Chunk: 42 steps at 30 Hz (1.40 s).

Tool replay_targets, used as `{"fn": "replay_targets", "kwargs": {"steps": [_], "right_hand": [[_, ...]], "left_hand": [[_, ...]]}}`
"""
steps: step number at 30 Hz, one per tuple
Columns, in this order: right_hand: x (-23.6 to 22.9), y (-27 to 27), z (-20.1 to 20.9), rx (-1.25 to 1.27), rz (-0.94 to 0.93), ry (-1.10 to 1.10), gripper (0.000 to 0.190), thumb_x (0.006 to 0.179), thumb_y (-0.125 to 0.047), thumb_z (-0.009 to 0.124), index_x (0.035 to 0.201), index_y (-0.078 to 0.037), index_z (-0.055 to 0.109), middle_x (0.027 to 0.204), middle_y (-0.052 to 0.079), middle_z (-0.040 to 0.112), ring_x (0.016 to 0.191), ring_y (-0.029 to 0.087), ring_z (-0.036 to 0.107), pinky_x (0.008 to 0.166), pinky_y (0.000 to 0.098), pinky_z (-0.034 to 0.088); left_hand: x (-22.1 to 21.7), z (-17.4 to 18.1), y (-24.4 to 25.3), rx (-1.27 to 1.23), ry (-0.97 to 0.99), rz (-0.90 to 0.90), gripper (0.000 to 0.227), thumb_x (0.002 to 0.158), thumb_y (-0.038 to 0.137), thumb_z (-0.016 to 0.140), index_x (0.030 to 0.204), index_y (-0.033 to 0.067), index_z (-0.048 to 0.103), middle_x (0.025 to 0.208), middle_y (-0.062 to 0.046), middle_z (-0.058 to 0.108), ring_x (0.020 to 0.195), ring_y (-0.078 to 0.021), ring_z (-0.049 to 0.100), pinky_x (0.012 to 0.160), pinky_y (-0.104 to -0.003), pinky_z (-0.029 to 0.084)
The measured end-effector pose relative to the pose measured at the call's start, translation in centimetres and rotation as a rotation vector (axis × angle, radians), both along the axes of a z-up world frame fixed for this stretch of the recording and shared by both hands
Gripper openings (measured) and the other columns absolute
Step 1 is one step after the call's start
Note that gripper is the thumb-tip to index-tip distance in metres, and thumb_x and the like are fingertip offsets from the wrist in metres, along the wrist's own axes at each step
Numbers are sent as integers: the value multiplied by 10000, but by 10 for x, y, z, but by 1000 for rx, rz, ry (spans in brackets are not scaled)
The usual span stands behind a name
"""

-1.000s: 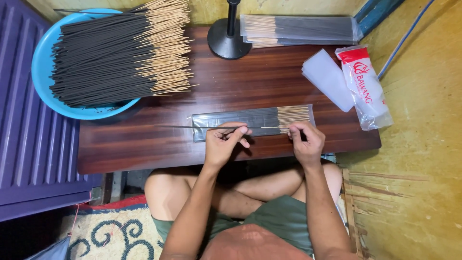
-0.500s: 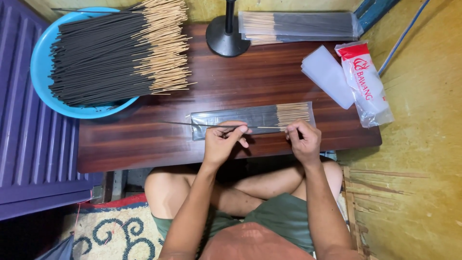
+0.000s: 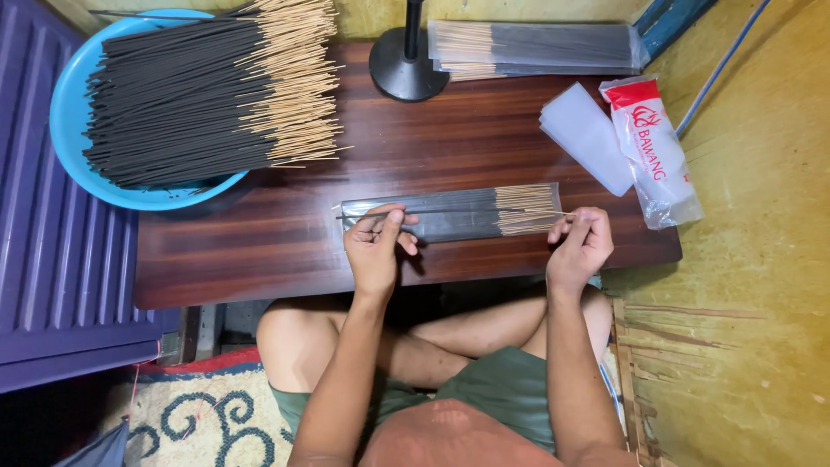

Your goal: A person is seen picking up individual incense sticks from a large pile and carefully sliding them into a clear plastic sleeve.

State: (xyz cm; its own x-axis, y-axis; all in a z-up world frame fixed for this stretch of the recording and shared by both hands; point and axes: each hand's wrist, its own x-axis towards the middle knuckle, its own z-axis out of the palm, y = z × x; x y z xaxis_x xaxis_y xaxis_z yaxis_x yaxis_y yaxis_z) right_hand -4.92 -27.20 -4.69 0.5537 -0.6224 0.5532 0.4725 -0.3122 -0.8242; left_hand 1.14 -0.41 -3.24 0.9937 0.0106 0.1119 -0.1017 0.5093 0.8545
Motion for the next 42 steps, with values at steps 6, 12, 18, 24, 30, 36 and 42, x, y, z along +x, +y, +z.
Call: {"fn": "replay_targets", "kwargs": {"steps": [6,12,18,24,30,36,42], "right_hand": [[-1,14,7,-87,39,51,291,1137,-17,473,857,13,545,627,79,472,456,168,551,504,296,481],[1,9,6,167,-140,-36,219,1147,-70,369,967,-39,490,685,43,397,434,143,488,423,269,446],[-2,5,13,276,-142,0,231,1157,-102,376,971,-49,503,751,46,418,481,141,504,428,259,440],[-47,-53,-18,119,12,109,278,1187,-74,422,938,-9,527,748,101,462,540,184,554,522,310,509],[-90,-61,-25,190,-24,153,229,1192,-106,413,1019,-25,538,769,84,504,561,149,547,552,273,525],[-92,-46,-12,-28,117,180,231,1126,-128,549,966,25,616,749,148,596,564,182,617,568,294,543],[-81,-15,52,-542,119,281,106,1006,-36,669,1004,-10,771,795,101,733,707,287,712,724,402,569]], "left_hand": [[0,4,-4,17,-19,-4,150,980,23,657,1034,-111,694,801,-275,741,411,-176,649,545,-362,621],[4,-7,4,-199,3,253,180,1081,121,529,1072,-9,655,745,-156,683,340,-78,487,472,-267,556],[7,-2,5,-235,43,221,186,1094,171,518,1039,30,627,748,-107,654,353,-57,466,477,-249,539],[3,-9,5,-240,-53,3,152,1068,161,558,1060,20,613,784,-125,654,393,-82,551,520,-289,580],[-16,20,-10,274,-178,-232,58,926,34,735,892,2,769,679,-173,745,359,-164,642,390,-278,537],[-31,35,-51,92,-95,-481,448,915,53,734,1349,30,625,956,-227,747,529,-182,700,514,-285,589],[-31,52,-64,110,-153,-387,144,1012,50,600,1024,-30,719,764,-209,734,455,-195,686,466,-286,567]]}}
